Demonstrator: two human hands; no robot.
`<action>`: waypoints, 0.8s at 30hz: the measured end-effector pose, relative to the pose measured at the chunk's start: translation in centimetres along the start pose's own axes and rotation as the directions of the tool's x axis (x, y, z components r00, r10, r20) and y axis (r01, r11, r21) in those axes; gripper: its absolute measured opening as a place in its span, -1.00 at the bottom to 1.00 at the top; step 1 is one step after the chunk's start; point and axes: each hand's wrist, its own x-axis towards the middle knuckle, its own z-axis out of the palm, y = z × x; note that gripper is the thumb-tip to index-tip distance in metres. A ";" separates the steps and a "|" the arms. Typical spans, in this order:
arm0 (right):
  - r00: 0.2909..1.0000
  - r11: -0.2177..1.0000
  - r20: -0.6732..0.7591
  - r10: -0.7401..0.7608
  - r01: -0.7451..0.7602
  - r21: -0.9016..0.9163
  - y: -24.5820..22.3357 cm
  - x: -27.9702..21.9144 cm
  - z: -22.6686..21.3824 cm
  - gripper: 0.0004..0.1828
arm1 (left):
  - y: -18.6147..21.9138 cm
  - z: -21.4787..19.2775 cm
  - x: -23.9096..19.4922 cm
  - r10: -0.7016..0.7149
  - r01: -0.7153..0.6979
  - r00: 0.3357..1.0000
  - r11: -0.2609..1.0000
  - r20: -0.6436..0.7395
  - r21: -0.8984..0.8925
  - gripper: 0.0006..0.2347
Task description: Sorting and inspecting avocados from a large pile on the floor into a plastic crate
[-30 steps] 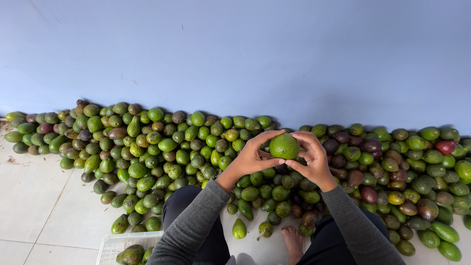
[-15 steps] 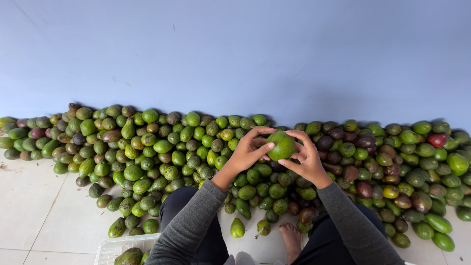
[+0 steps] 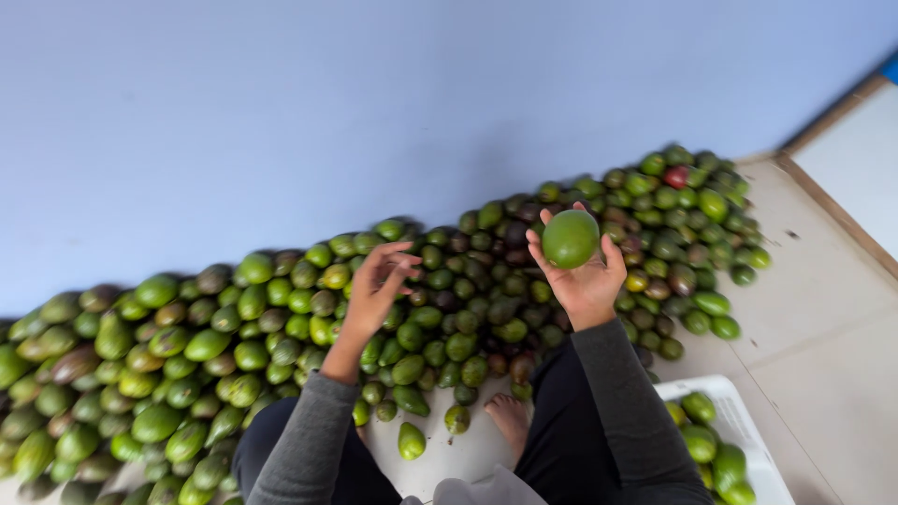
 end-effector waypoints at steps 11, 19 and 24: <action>0.747 0.815 -0.436 -0.502 0.577 0.049 -13.0 -13.6 -11.7 -0.42 | -2.5 0.3 0.7 -0.062 0.049 0.991 0.993 0.121 0.109 -0.76; 0.267 0.702 -0.767 -0.584 0.640 -0.311 -17.7 -33.3 -35.5 -0.58 | -3.4 0.4 1.2 -0.033 -0.004 0.974 0.987 0.222 0.161 -0.78; -0.108 0.604 -0.870 -0.481 0.678 -0.418 -17.1 -40.9 -42.6 -0.62 | -3.0 2.1 1.1 -0.060 0.003 0.964 0.977 0.259 0.213 -0.80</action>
